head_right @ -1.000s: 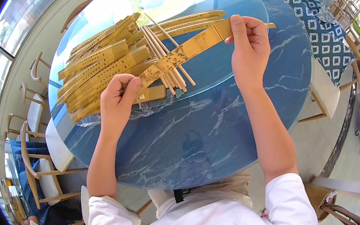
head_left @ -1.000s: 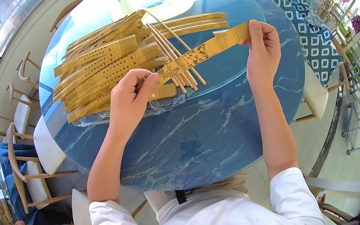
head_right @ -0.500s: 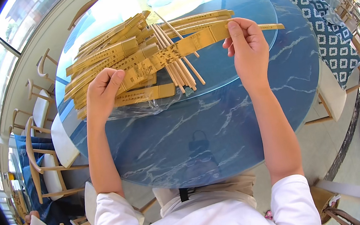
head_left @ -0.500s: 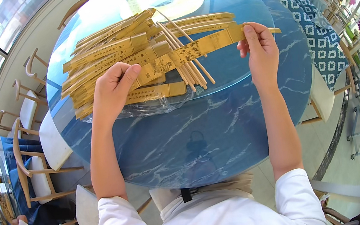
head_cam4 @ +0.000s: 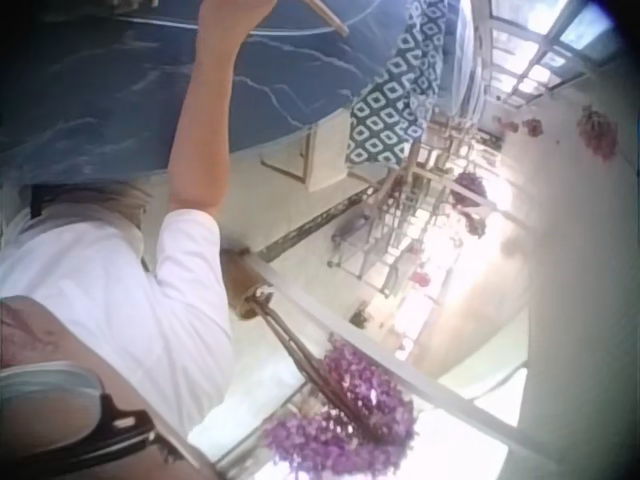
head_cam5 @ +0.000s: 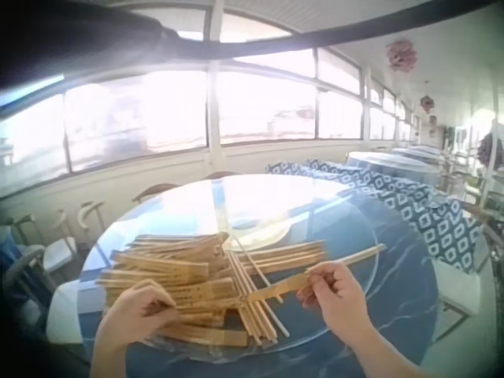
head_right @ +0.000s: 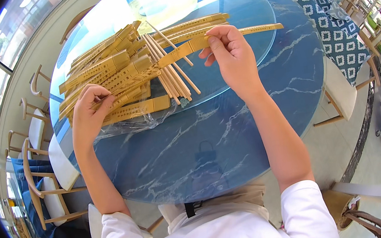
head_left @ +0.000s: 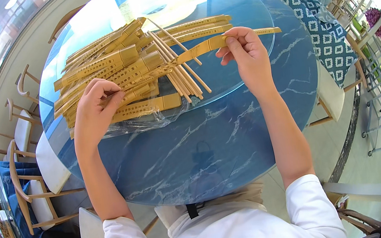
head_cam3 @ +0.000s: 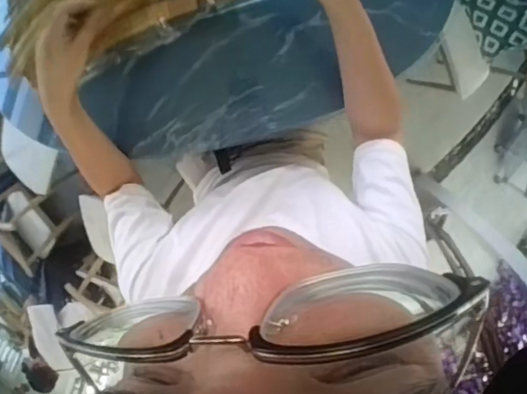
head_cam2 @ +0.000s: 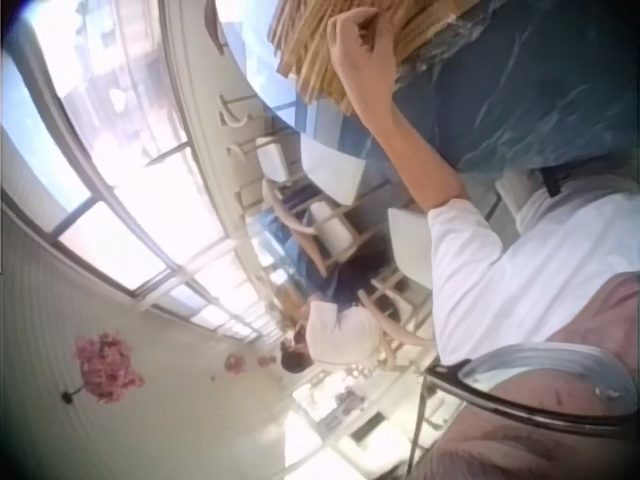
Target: The person repeatedly picks up pairs of bamboo sticks from a pile on a blue marble table, aligns them, and places them back on the table. The action is performed one pair at a time in a repetitive manner.
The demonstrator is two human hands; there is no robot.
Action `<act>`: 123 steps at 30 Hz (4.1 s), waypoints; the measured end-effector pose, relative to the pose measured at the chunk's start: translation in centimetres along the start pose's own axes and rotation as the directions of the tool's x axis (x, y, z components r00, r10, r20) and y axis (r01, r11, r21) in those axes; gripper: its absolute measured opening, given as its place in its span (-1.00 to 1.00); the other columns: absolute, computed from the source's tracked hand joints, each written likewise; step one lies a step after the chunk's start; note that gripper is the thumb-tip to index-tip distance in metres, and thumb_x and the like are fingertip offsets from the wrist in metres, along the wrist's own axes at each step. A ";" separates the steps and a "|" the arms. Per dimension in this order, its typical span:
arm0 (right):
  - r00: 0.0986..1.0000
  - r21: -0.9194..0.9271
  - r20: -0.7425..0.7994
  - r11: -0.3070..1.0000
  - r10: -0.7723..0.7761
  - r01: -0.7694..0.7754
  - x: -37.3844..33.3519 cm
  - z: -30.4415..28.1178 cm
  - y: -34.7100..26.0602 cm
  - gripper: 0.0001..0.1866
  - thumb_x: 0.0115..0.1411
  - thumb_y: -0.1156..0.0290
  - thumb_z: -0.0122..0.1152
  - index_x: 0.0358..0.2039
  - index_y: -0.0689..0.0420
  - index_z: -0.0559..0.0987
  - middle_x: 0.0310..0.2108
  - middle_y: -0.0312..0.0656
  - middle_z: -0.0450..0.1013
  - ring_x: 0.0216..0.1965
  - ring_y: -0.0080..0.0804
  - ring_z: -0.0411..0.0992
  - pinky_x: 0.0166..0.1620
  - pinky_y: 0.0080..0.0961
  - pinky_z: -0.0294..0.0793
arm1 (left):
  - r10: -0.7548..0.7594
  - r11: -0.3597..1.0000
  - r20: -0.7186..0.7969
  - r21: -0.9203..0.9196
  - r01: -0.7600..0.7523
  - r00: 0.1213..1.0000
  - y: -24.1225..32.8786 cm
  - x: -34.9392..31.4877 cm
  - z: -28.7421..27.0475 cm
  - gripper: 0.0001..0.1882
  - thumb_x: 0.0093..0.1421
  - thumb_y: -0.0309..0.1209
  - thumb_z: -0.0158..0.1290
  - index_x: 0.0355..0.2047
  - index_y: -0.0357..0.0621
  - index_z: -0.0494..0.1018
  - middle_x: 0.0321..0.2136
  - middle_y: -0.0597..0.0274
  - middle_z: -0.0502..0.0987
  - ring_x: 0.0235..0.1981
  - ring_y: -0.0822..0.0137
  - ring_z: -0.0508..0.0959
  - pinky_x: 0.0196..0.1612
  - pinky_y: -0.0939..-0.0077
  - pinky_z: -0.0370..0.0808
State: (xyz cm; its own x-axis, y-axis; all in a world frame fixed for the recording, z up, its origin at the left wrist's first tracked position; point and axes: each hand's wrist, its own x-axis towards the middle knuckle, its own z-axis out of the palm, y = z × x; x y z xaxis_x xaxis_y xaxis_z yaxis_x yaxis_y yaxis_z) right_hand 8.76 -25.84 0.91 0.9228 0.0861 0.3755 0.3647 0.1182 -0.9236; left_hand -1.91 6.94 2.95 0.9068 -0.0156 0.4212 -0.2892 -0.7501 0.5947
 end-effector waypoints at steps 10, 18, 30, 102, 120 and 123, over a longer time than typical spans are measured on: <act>0.949 0.134 0.245 0.977 -0.197 0.168 -1.9 1.8 1.4 -0.85 0.44 0.70 -0.02 -0.13 0.15 0.43 0.03 -0.14 0.53 0.04 -0.43 0.57 0.09 -0.53 0.57 | 0.277 0.877 0.108 0.376 -0.297 0.955 4.3 -1.1 3.2 -0.22 0.09 -0.17 0.44 0.29 -0.05 0.39 0.15 0.10 0.57 0.18 0.01 0.51 0.40 0.11 0.22; 0.905 0.120 0.316 0.958 -0.287 0.262 -3.3 3.5 1.1 -0.84 0.43 0.70 0.03 -0.09 0.16 0.46 0.00 -0.12 0.56 -0.02 -0.47 0.56 0.00 -0.53 0.60 | 0.100 0.995 0.132 0.007 -0.101 0.986 5.0 -1.5 6.7 -0.21 0.17 -0.12 0.41 0.33 -0.07 0.37 0.06 0.03 0.60 0.10 0.04 0.55 0.21 0.16 0.44; 0.941 -0.700 0.339 0.665 -0.013 0.261 -1.8 1.2 1.0 -0.80 0.28 0.35 0.30 -0.29 0.26 0.65 -0.26 -0.08 0.57 -0.12 -0.10 0.50 0.02 -0.23 0.54 | -0.066 0.996 0.054 -0.060 0.069 0.996 3.6 -0.7 5.6 -0.45 0.32 -0.07 0.28 0.13 -0.20 0.50 -0.21 0.03 0.65 -0.32 0.22 0.63 -0.20 0.39 0.59; 0.938 0.242 -0.119 0.907 -0.325 0.345 1.1 -4.4 -2.3 -0.63 0.59 0.14 -0.04 -0.28 0.16 0.43 -0.63 -0.23 0.35 -0.59 -0.55 0.27 -0.46 -0.51 0.32 | -0.236 0.668 0.589 -0.479 0.570 0.773 2.4 -0.7 6.5 -0.69 0.51 -0.29 0.03 0.09 -0.27 0.41 -0.34 0.24 0.64 -0.41 0.51 0.64 -0.31 0.58 0.62; 0.948 0.237 -0.132 0.920 -0.289 0.313 1.2 -4.5 -2.4 -0.64 0.55 0.15 0.07 -0.35 0.12 0.48 -0.67 -0.30 0.30 -0.62 -0.61 0.23 -0.50 -0.56 0.25 | -0.295 0.730 0.619 -0.346 0.590 0.728 3.4 -0.7 6.4 -0.70 0.49 -0.27 0.06 -0.01 -0.30 0.55 -0.25 0.20 0.70 -0.34 0.46 0.68 -0.23 0.57 0.61; 0.946 0.224 -0.160 0.923 -0.283 0.314 1.3 -4.6 -2.4 -0.64 0.53 0.14 0.12 -0.36 0.11 0.48 -0.68 -0.32 0.31 -0.63 -0.63 0.23 -0.51 -0.58 0.25 | -0.287 0.705 0.601 -0.394 0.589 0.746 3.7 -0.7 6.3 -0.68 0.49 -0.27 0.06 0.02 -0.31 0.55 -0.20 0.16 0.71 -0.30 0.43 0.70 -0.20 0.55 0.63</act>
State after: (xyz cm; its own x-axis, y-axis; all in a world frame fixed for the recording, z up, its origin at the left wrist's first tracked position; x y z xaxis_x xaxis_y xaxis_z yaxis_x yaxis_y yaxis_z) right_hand 9.64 -30.57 3.26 0.7890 -0.1104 0.6043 0.5989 0.3576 -0.7166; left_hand -1.66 -0.03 0.55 0.9439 -0.1933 -0.2678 0.2092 -0.2777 0.9376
